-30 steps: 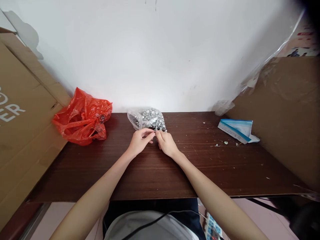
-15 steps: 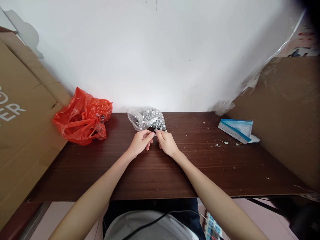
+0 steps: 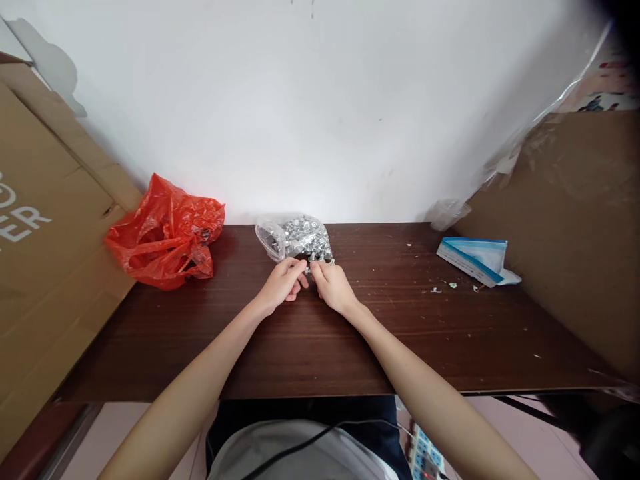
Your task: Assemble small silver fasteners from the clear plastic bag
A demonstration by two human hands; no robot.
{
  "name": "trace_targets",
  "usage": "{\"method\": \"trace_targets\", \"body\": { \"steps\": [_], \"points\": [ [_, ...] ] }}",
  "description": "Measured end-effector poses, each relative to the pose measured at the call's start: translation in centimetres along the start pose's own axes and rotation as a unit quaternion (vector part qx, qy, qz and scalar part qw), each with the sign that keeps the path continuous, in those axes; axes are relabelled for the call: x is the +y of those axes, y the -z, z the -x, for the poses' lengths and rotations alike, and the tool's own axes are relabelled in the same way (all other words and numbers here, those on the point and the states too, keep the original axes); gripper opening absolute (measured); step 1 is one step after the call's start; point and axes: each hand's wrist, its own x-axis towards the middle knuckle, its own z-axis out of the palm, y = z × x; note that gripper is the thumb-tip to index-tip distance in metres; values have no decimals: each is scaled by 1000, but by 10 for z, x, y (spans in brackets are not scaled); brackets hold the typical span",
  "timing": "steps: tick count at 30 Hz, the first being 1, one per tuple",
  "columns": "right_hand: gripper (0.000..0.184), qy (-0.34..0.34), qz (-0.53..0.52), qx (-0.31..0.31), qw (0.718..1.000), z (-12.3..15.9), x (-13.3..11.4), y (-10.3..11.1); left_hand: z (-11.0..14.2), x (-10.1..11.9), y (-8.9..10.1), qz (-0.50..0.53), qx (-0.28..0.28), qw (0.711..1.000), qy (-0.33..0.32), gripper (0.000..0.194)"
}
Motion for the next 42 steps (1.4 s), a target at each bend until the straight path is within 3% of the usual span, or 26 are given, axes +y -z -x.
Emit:
{"method": "trace_targets", "body": {
  "steps": [8, 13, 17, 26, 32, 37, 42],
  "points": [
    [40, 2, -16, 5, 1000, -1, 2, 1, 3, 3, 3, -19, -64, 997, -29, 19],
    [39, 6, -11, 6, 1000, -1, 2, 0, 2, 2, 1, -16, -32, 999, -17, 21],
    [40, 8, -9, -7, 1000, -1, 2, 0, 1, 3, 2, -10, -39, 999, -20, 13],
    [41, 11, 2, -12, 1000, -1, -1, 3, 1, 0, 3, -35, -37, 998, -44, 22],
    [40, 3, 1, -11, 1000, -1, -1, 3, 0, 0, 2, -29, -12, 999, -15, 24],
    [40, -6, 5, -17, 1000, -1, -1, 2, 0, 0, 3, -14, -22, 999, -41, 13],
    [40, -2, 4, -19, 1000, -1, 1, 1, -1, -3, 2, -6, -20, 998, -58, 15]
  ]
}}
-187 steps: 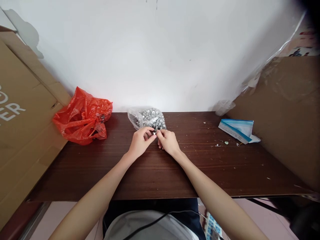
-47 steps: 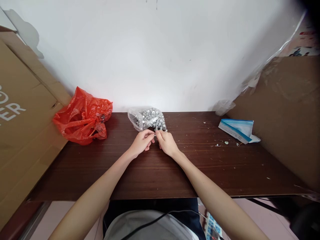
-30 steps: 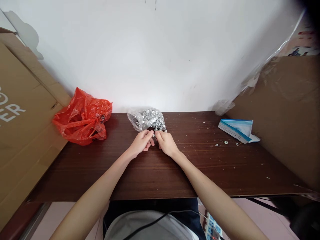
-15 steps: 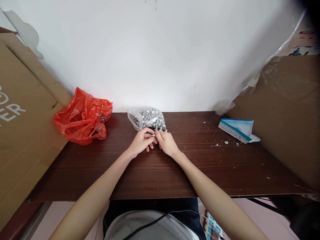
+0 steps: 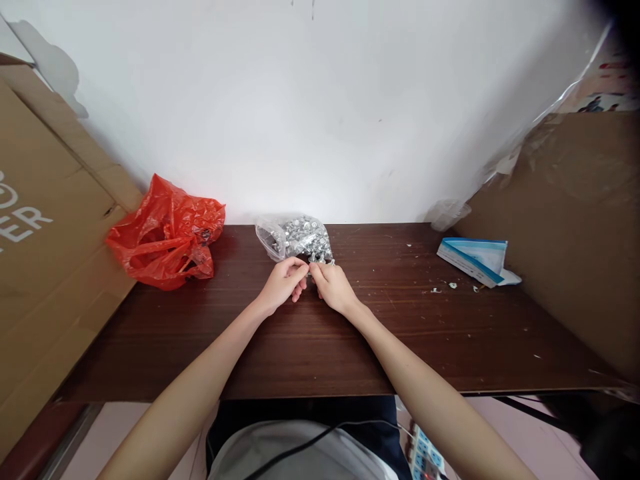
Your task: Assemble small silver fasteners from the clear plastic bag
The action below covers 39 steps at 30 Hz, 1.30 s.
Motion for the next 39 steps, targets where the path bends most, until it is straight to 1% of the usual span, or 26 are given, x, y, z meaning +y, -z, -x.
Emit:
{"method": "trace_targets", "body": {
  "steps": [4, 8, 12, 14, 19, 22, 24, 25, 28, 30, 31, 33, 35, 37, 39],
  "points": [
    [40, 2, -11, 11, 1000, 0, 0, 0, -3, -6, 1, 0, -6, 999, -45, 21],
    [38, 12, -34, 17, 999, 1, -1, 1, -4, -6, 3, -3, -9, 997, -83, 25],
    [37, 26, -54, 2, 998, 1, -1, 1, -4, -6, 5, -23, 3, 995, -97, 24],
    [35, 24, -65, 5, 998, 1, 0, 0, -4, -6, 5, -28, 9, 995, -100, 24],
    [35, 8, -121, 6, 993, 1, 3, -2, -4, -5, 5, -22, 22, 993, -111, 23],
    [38, -7, -174, -2, 985, 0, 4, -4, -3, -3, 3, -31, 33, 990, -131, 21],
    [39, -23, -240, -11, 970, -1, 4, -7, -2, -3, 2, -44, 43, 987, -149, 19],
    [40, -36, -284, -16, 958, -2, 3, -9, -2, -3, 2, -50, 47, 985, -157, 18],
    [43, -82, -411, -31, 907, -5, 1, -11, -1, -4, 2, -72, 64, 980, -174, 15],
    [43, -99, -451, -36, 887, -7, 2, -12, -1, -5, 3, -88, 73, 976, -184, 13],
    [42, -102, -457, -34, 883, -7, 3, -11, -1, -6, 4, -95, 74, 975, -187, 12],
    [40, -104, -456, -24, 884, -8, 5, -11, -1, -7, 4, -108, 72, 974, -188, 12],
    [39, -99, -442, -11, 892, -8, 7, -11, 0, -7, 4, -123, 71, 973, -184, 11],
    [38, -82, -404, 3, 911, -8, 9, -12, 1, -7, 3, -148, 78, 969, -184, 8],
    [36, -55, -350, 15, 935, -7, 9, -12, 3, -6, 2, -183, 89, 959, -199, 5]
  ]
}}
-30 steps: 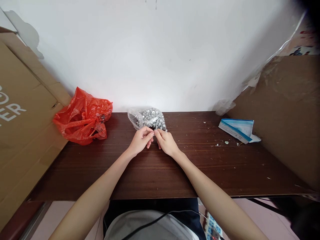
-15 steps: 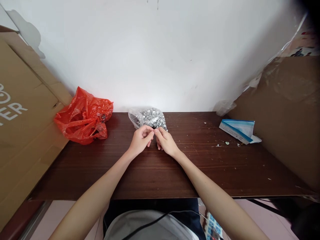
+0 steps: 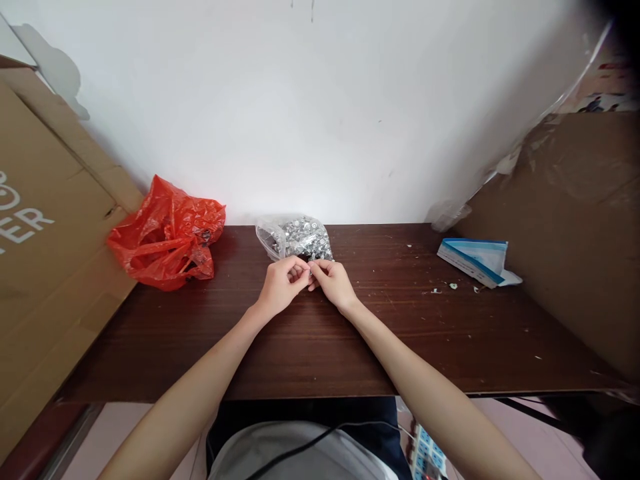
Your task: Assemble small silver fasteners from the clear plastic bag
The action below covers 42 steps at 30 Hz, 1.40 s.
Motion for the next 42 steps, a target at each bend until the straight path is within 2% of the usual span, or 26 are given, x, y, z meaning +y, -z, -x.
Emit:
{"method": "trace_targets", "body": {
  "steps": [2, 5, 12, 17, 22, 27, 32, 37, 42],
  "points": [
    [32, 27, 44, 2, 999, 1, 0, 0, 1, 1, 0, -33, 4, 999, -30, 3],
    [26, 54, 55, -6, 997, 1, 0, -1, 1, 0, 1, -53, 8, 997, -51, 5],
    [25, 71, 35, -62, 995, 2, -5, -1, -3, 1, 7, -9, 26, 1000, -6, 8],
    [23, 93, 94, -50, 990, 4, -6, 2, -3, 3, 7, -3, 31, 999, -7, 7],
    [23, 120, 169, -39, 978, 7, -6, 2, 0, -1, 4, -59, 17, 996, -64, 6],
    [22, 135, 211, -34, 968, 8, -7, 1, 0, -7, 1, -90, 35, 987, -131, 9],
    [18, 135, 203, -30, 969, 11, -11, 0, 0, -7, 1, -95, 43, 986, -129, 9],
    [15, 111, 156, -53, 980, 14, -13, -3, 1, -6, 2, -80, 40, 988, -122, 9],
    [15, 94, 148, -37, 984, 12, -12, -4, 1, -6, 1, -84, 45, 988, -121, 8]
  ]
}}
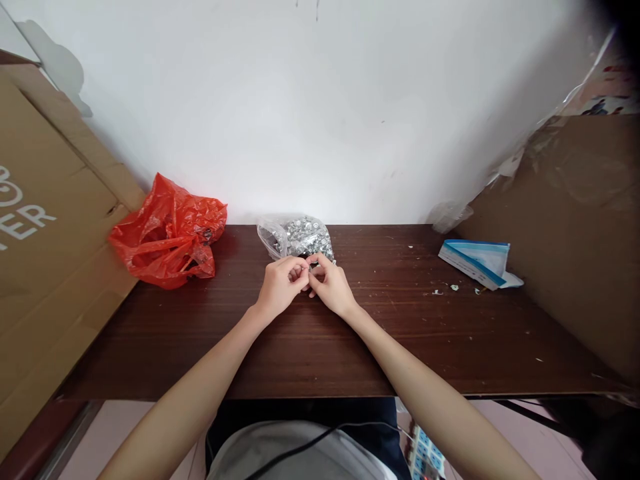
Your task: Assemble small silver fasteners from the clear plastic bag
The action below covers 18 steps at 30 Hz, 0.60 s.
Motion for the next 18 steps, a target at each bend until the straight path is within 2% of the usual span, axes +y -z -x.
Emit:
{"method": "trace_targets", "body": {
  "steps": [7, 13, 18],
  "points": [
    [13, 19, 19, 29, 999, -3, 5, 2, 0, -3, -1, -22, 3, 1000, -2, 8],
    [15, 13, 6, 52, 999, -5, 7, 3, 0, -1, 0, -38, -18, 999, -16, 7],
    [15, -1, 16, 69, 998, -5, 12, 2, -3, 1, 4, -60, -29, 998, 17, 6]
  ]
}}
